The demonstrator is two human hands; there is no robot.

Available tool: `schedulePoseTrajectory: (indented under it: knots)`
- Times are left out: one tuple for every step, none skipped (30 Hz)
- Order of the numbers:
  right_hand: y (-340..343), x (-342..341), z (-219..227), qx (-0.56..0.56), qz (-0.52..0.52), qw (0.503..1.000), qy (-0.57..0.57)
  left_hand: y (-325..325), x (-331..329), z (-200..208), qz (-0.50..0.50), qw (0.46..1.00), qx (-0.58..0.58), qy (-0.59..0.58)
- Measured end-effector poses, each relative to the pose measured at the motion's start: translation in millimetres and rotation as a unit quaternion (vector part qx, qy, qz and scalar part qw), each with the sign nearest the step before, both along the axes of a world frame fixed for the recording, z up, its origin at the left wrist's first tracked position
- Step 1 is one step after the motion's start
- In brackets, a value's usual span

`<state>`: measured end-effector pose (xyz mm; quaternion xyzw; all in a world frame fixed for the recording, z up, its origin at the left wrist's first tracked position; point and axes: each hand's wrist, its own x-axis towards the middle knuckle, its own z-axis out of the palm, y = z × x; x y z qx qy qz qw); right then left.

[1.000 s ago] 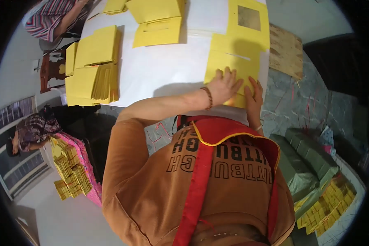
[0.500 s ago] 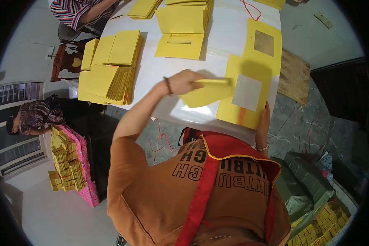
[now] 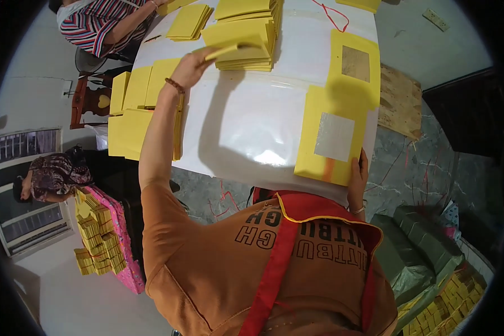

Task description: Folding and stacking yellow ritual joss paper sheets with foil inserts.

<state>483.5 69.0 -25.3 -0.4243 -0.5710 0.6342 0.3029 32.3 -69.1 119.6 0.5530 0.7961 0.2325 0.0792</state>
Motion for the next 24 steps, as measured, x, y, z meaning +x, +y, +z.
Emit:
schedulePoseTrajectory:
  knots:
    - [0.2,0.8,-1.2,0.003,0.0,1.0,0.011,6.5,-2.6,5.9,-0.003,1.0,-0.001,-0.003]
    - [0.5,0.6,-0.7,0.002,-0.001,1.0,0.01,12.5,-3.5,13.5,0.036,0.999,-0.031,-0.017]
    - [0.4,0.3,0.5,-0.003,0.0,1.0,0.007,17.2,-5.3,15.6,0.076,0.995,-0.061,-0.031]
    - [0.5,0.6,1.1,-0.008,0.002,1.0,0.005,20.2,-13.5,6.5,0.065,0.998,-0.018,-0.015]
    - [0.5,1.4,-0.6,-0.008,0.002,1.0,0.003,24.9,-13.8,2.9,0.065,0.998,-0.019,-0.017]
    - [0.4,3.0,-3.8,-0.02,0.002,1.0,0.006,31.3,-12.3,-2.5,0.032,0.998,0.042,0.035]
    - [0.5,4.0,-5.6,-0.031,0.003,0.999,0.008,38.4,-10.8,-8.2,0.0,0.991,0.103,0.086]
    - [-0.5,2.5,-4.2,-0.032,0.004,0.999,0.006,43.5,-15.5,-22.7,-0.01,0.982,0.118,0.145]
    - [-1.9,1.2,-1.0,-0.018,0.0,1.0,0.004,48.9,-13.2,-31.9,-0.008,0.983,0.116,0.143]
    - [-3.3,0.6,0.7,-0.004,-0.005,1.0,0.001,54.4,-10.1,-41.7,-0.004,0.955,0.103,0.28]
    - [-3.4,2.5,0.3,-0.004,-0.006,1.0,-0.003,62.4,-7.2,-52.6,-0.003,0.908,0.091,0.409]
    - [-2.8,3.5,-0.6,0.0,-0.003,1.0,-0.007,65.4,-7.8,-65.2,0.01,0.917,0.068,0.393]
    - [-2.7,4.2,-1.1,0.004,0.0,1.0,-0.012,66.5,-8.3,-77.8,0.012,0.918,0.067,0.391]
    - [-2.8,3.5,-0.8,0.004,0.0,1.0,-0.015,68.9,-9.6,-91.0,0.014,0.919,0.069,0.389]
    - [-3.4,1.2,1.2,-0.01,0.0,1.0,-0.008,66.3,-13.6,-103.5,0.02,0.918,0.07,0.389]
    - [-3.8,-0.8,3.1,-0.023,0.001,1.0,-0.003,62.1,-17.8,-115.8,0.016,0.929,0.047,0.368]
    - [-0.1,2.7,4.6,-0.022,-0.003,1.0,-0.003,66.8,-16.7,-115.4,0.013,0.929,0.049,0.367]
    - [5.5,7.9,5.7,-0.04,-0.008,0.999,-0.021,70.3,-15.1,-115.4,0.015,0.933,0.043,0.356]
    - [9.7,10.1,8.2,-0.058,-0.012,0.997,-0.039,73.6,-14.6,-114.8,0.018,0.938,0.036,0.345]
    - [14.7,4.7,17.5,-0.059,-0.011,0.997,-0.04,75.1,-16.4,-112.8,0.019,0.938,0.035,0.344]
    - [23.0,-5.8,33.3,0.064,-0.005,0.993,-0.094,75.3,-18.8,-111.2,0.014,0.951,0.001,0.31]
    - [32.2,-18.9,47.9,0.186,0.005,0.972,-0.144,71.8,-20.3,-111.2,0.013,0.96,-0.036,0.276]
    - [40.2,-37.6,60.9,0.212,0.036,0.97,-0.116,68.2,-19.8,-114.5,0.016,0.961,-0.04,0.275]
    - [47.1,-62.6,75.3,0.24,0.067,0.964,-0.089,66.5,-18.5,-117.9,0.009,0.956,-0.091,0.28]
